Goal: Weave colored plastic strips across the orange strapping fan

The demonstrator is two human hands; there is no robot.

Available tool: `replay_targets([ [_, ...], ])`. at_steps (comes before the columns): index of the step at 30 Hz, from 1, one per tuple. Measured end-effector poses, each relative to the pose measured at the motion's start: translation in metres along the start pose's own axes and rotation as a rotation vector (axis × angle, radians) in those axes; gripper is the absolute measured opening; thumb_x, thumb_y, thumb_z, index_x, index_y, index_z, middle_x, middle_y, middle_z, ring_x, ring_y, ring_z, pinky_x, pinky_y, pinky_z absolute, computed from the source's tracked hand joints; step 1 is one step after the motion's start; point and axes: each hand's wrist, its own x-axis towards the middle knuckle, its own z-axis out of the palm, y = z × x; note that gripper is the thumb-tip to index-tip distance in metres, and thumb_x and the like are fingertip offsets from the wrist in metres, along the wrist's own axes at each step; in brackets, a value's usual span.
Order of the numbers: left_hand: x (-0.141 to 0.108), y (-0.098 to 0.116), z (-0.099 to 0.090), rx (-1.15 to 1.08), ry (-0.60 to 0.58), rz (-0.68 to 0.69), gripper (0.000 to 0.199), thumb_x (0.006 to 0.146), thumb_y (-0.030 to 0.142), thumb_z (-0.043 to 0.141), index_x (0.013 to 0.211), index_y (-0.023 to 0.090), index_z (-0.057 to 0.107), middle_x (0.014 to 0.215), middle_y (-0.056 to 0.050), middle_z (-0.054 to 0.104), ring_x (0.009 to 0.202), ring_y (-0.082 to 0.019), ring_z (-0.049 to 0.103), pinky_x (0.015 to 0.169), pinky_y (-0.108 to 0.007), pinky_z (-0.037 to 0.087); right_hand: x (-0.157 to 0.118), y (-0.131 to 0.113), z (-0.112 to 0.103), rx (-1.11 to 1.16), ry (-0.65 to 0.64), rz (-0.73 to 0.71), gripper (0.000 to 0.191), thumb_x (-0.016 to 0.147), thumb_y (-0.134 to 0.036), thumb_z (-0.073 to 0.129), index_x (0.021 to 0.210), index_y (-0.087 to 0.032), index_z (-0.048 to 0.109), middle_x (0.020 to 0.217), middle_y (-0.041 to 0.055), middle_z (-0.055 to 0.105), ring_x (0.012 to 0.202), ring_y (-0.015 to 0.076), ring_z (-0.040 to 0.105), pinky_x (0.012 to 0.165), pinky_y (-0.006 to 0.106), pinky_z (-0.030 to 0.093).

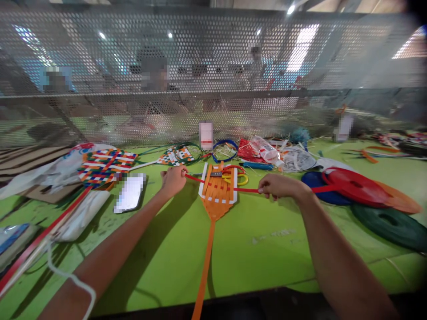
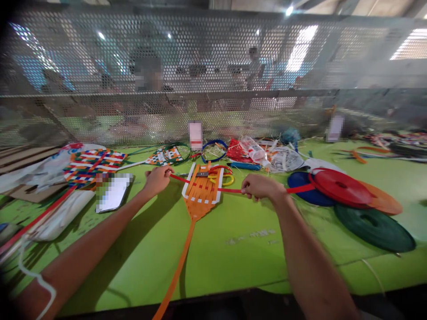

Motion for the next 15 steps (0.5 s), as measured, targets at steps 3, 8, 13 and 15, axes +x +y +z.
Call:
replay_targets([
  [3, 0.006, -0.006, -0.009, 0.068, -0.030, -0.022, 0.021, 0.087, 0.017, 0.056, 0.090, 0.026, 0.074, 0.098, -0.009, 0.076, 0.109, -0.036, 0.062, 0.100, -0.051, 0.035, 0.003, -0.001, 0.001, 0.015, -0.003, 0.006, 0.022, 0.087, -0.035, 0.066, 0.076, -0.015, 0.069, 0.074, 0.0079, 0.074, 0.049, 0.0132, 0.061, 0.048, 0.023, 0.045],
  [8, 0.015, -0.013, -0.025, 0.203, -0.100, -0.039, 0.023, 0.089, 0.020, 0.053, 0.092, 0.027, 0.075, 0.103, -0.007, 0.078, 0.111, -0.033, 0.064, 0.101, -0.050, 0.037, 0.010, -0.004, 0.006, -0.007, 0.018, 0.038, 0.026, 0.089, -0.037, 0.066, 0.075, -0.015, 0.067, 0.074, 0.0081, 0.074, 0.048, 0.0130, 0.062, 0.047, 0.023, 0.044],
  [13, 0.021, -0.018, -0.041, 0.344, -0.160, -0.062, 0.023, 0.088, 0.020, 0.052, 0.086, 0.025, 0.075, 0.104, -0.009, 0.077, 0.112, -0.035, 0.065, 0.098, -0.050, 0.038, 0.018, -0.009, 0.014, 0.012, 0.062, 0.007, 0.033, 0.091, -0.041, 0.063, 0.069, -0.017, 0.066, 0.068, 0.0066, 0.071, 0.047, 0.0132, 0.060, 0.048, 0.025, 0.045],
  [15, 0.023, -0.022, -0.046, 0.391, -0.177, -0.065, 0.024, 0.087, 0.019, 0.052, 0.086, 0.025, 0.075, 0.104, -0.010, 0.077, 0.113, -0.036, 0.065, 0.097, -0.052, 0.038, 0.018, -0.011, 0.016, 0.027, 0.057, -0.002, 0.034, 0.091, -0.042, 0.064, 0.068, -0.017, 0.066, 0.067, 0.0067, 0.071, 0.046, 0.0138, 0.060, 0.047, 0.025, 0.045],
])
